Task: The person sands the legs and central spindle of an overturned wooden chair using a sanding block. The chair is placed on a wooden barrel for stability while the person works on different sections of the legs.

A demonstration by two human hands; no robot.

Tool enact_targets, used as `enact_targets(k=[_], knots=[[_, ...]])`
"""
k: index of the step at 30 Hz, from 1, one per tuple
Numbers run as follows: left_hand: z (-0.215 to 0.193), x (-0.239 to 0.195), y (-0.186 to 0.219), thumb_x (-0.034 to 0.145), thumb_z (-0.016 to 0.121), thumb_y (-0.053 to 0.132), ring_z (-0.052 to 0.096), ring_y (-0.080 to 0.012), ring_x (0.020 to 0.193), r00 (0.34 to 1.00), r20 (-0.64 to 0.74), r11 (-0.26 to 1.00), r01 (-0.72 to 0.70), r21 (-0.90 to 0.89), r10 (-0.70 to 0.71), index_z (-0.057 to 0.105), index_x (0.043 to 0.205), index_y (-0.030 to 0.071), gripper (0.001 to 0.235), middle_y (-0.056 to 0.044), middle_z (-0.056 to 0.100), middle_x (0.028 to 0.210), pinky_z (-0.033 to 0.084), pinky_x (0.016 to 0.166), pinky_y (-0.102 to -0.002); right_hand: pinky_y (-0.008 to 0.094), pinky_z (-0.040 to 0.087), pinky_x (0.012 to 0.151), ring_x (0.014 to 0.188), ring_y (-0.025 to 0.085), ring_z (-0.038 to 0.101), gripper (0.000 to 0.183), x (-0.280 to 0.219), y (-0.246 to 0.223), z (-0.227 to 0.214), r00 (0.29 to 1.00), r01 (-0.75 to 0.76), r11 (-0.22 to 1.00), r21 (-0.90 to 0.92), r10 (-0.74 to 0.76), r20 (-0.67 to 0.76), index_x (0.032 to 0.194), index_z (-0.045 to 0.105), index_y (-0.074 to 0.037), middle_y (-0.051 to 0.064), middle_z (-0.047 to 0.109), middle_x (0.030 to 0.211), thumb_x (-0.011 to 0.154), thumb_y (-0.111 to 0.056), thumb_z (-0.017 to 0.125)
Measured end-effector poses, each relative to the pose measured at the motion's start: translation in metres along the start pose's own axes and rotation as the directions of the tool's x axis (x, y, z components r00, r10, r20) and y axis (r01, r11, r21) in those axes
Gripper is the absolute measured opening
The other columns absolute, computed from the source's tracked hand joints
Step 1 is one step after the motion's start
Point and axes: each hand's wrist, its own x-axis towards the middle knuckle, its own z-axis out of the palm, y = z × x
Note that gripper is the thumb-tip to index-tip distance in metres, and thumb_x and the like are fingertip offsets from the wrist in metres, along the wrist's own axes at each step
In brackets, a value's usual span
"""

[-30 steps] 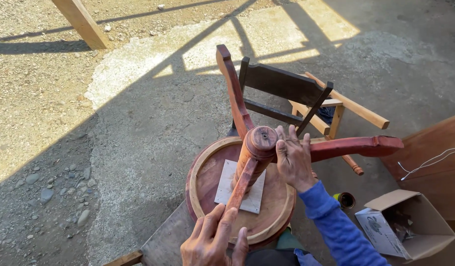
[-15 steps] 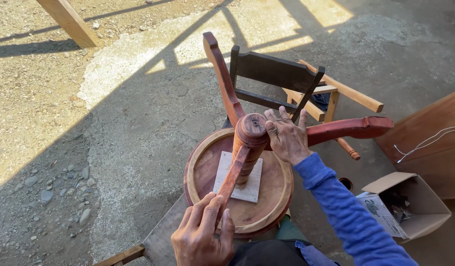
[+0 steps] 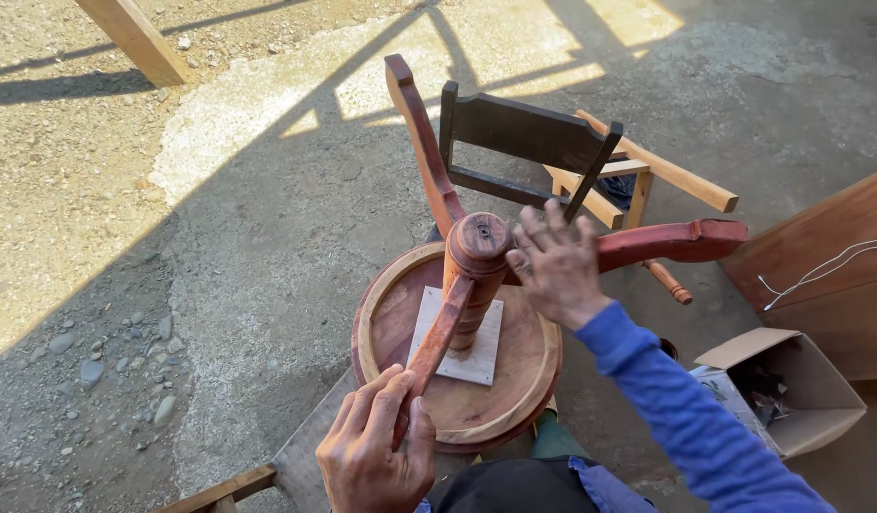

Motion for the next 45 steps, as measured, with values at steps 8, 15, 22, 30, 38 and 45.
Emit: enact_targets(k=[8,15,22,30,38,45], knots=[[-0.001,0.002,0.004,0.075,0.073,0.008,0.075,-0.0272,0.095,1.000,0.008,1.000,-0.003,-0.008,0.003,0.074,0.105,0.005,0.030,-0.012,0.076,0.106,0.060,0.081,-0.038,0.059,0.024,0.116,0.147,0.037,0.033,0.073,0.015,0.028,0.003,0.885,0.398,0.917,-0.021,-0.377,0.273,0.150,0.037,0.004,0.025,0.034,0.159,0.094,-0.041,0.051],[0.005,-0.008,-0.013,0.071,0.074,0.008,0.076,-0.0271,0.094,0.999,0.041,1.000,-0.010,-0.015,0.011,0.075,0.102,0.005,0.031,-0.012,0.077,0.102,0.060,0.080,-0.038,0.047,0.036,0.121,0.140,0.038,0.049,0.061,0.015,0.025,0.022,0.843,0.085,0.988,0.132,-0.142,0.520,0.146,0.044,0.007,0.026,0.045,0.155,0.096,-0.027,0.050],[0.020,-0.001,-0.029,0.073,0.075,0.013,0.078,-0.0245,0.092,1.000,0.012,0.998,0.014,0.054,-0.014,0.077,0.098,0.006,0.025,-0.010,0.079,0.097,0.061,0.083,-0.036,0.051,0.029,0.118,0.139,0.044,0.045,0.065,0.015,0.018,0.022,0.954,0.223,0.967,0.127,-0.243,0.174,0.139,0.049,0.013,0.033,0.046,0.146,0.101,-0.041,0.048],[0.020,-0.001,-0.031,0.073,0.072,0.012,0.078,-0.0236,0.091,1.000,0.007,0.998,0.021,0.053,-0.021,0.077,0.099,0.007,0.027,-0.009,0.079,0.097,0.062,0.083,-0.037,0.054,0.027,0.124,0.140,0.042,0.051,0.054,-0.028,-0.030,0.039,0.963,0.132,0.944,0.304,-0.049,-0.266,0.135,0.059,0.013,0.030,0.058,0.143,0.112,-0.028,0.033],[0.010,0.002,-0.010,0.076,0.070,0.013,0.076,-0.0233,0.088,0.999,0.010,0.995,0.034,0.089,-0.036,0.076,0.100,0.008,0.026,-0.007,0.078,0.101,0.060,0.077,-0.037,0.057,0.029,0.120,0.132,0.044,0.056,0.054,-0.003,-0.046,0.048,0.941,-0.121,0.930,0.348,0.219,-0.257,0.126,0.066,0.010,0.028,0.064,0.133,0.110,-0.033,0.038],[0.007,0.001,-0.005,0.080,0.072,0.015,0.075,-0.0242,0.090,0.999,-0.034,0.998,0.039,0.058,-0.037,0.075,0.102,0.009,0.023,-0.005,0.078,0.100,0.060,0.077,-0.036,0.044,0.058,0.100,0.121,0.039,0.068,0.067,0.023,-0.028,0.017,0.907,-0.243,0.809,0.535,0.385,-0.170,0.136,0.061,0.005,0.027,0.068,0.129,0.112,-0.050,0.031]])
